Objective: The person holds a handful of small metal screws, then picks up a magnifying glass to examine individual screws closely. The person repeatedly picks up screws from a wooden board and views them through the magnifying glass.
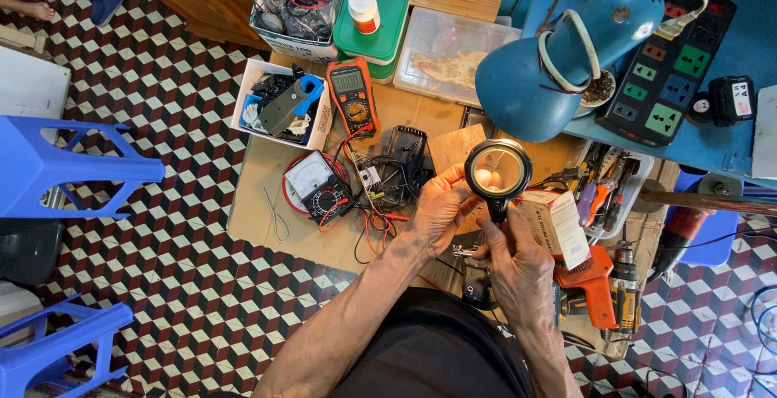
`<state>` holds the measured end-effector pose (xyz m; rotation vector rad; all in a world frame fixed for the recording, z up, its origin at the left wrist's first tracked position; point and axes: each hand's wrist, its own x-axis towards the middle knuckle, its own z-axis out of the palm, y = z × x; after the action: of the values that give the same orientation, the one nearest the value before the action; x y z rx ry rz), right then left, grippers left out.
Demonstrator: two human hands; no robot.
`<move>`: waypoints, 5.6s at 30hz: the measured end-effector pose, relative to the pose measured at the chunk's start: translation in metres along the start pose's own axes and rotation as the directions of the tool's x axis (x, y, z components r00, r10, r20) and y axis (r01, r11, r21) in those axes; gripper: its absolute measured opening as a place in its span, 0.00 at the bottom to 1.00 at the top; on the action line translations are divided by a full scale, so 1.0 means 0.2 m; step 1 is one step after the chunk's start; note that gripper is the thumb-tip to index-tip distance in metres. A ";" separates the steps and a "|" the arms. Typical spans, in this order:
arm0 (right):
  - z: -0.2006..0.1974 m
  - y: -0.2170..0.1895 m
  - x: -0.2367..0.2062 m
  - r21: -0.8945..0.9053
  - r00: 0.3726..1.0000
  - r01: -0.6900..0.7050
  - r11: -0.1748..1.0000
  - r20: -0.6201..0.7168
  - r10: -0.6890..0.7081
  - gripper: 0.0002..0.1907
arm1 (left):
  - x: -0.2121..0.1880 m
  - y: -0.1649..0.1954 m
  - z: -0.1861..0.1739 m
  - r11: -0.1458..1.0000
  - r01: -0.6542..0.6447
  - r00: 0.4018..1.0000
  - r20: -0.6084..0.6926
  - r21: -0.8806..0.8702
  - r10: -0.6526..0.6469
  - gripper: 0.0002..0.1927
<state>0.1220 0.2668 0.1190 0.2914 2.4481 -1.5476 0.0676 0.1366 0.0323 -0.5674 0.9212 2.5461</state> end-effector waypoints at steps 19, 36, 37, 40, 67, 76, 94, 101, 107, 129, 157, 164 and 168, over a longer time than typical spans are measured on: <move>0.01 0.03 -0.04 0.029 1.000 -0.021 0.999 0.008 0.021 0.20 | -0.04 -0.03 -0.01 1.000 -0.002 0.999 0.054 0.002 0.002 0.11; 0.01 0.03 -0.05 0.030 0.999 0.034 0.999 -0.004 -0.033 0.19 | -0.03 -0.06 -0.04 0.998 0.010 0.999 0.033 -0.057 -0.008 0.09; 0.01 0.03 -0.05 0.029 1.000 0.031 0.999 0.000 -0.031 0.19 | -0.03 -0.06 -0.04 0.998 0.012 0.999 0.034 -0.063 -0.009 0.09; 0.01 0.03 -0.05 0.015 1.000 0.030 0.999 -0.003 -0.030 0.19 | -0.02 -0.06 -0.04 0.997 0.013 0.999 0.040 -0.073 -0.010 0.08; 0.01 0.05 -0.06 0.022 1.000 0.015 1.000 -0.021 -0.015 0.18 | -0.04 -0.06 -0.02 1.000 0.001 0.996 0.084 -0.007 0.000 0.08; -0.02 0.08 -0.10 0.090 0.998 0.066 0.994 -0.020 -0.065 0.15 | -0.05 -0.08 -0.03 0.998 0.062 0.987 0.145 0.017 -0.064 0.21; -0.19 0.15 -0.30 0.112 0.981 -0.099 0.989 -0.155 0.116 0.14 | -0.11 -0.24 -0.08 0.981 0.051 0.998 0.019 0.188 -0.056 0.17; -0.31 0.24 -0.32 -0.015 0.967 -0.091 0.996 -0.241 0.085 0.14 | -0.13 -0.26 -0.13 0.961 0.140 0.988 0.024 0.238 -0.150 0.18; -0.31 0.28 -0.33 0.035 0.957 -0.122 0.992 -0.261 0.127 0.13 | -0.11 -0.26 -0.08 0.953 0.203 0.974 0.050 0.224 -0.219 0.16; -0.10 0.21 -0.21 0.118 0.873 -0.250 0.961 -0.401 0.277 0.13 | 0.15 -0.20 -0.03 0.919 0.392 0.909 0.165 -0.028 -0.383 0.21; -0.19 0.29 -0.07 0.156 0.900 -0.223 0.962 -0.347 0.265 0.15 | 0.18 -0.18 0.13 0.935 0.349 0.929 0.150 -0.059 -0.338 0.26; -0.16 0.25 -0.09 0.185 0.905 -0.208 0.960 -0.335 0.261 0.16 | 0.16 -0.16 0.09 0.894 0.394 0.916 0.165 -0.214 -0.365 0.25; -0.14 0.23 -0.10 0.187 0.908 -0.207 0.960 -0.327 0.260 0.15 | 0.15 -0.14 0.05 0.840 0.442 0.895 0.213 -0.316 -0.391 0.25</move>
<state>0.1515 0.3102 0.0960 0.9279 2.4287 -1.6908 0.0527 0.1702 0.0097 -0.6042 0.2378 2.3120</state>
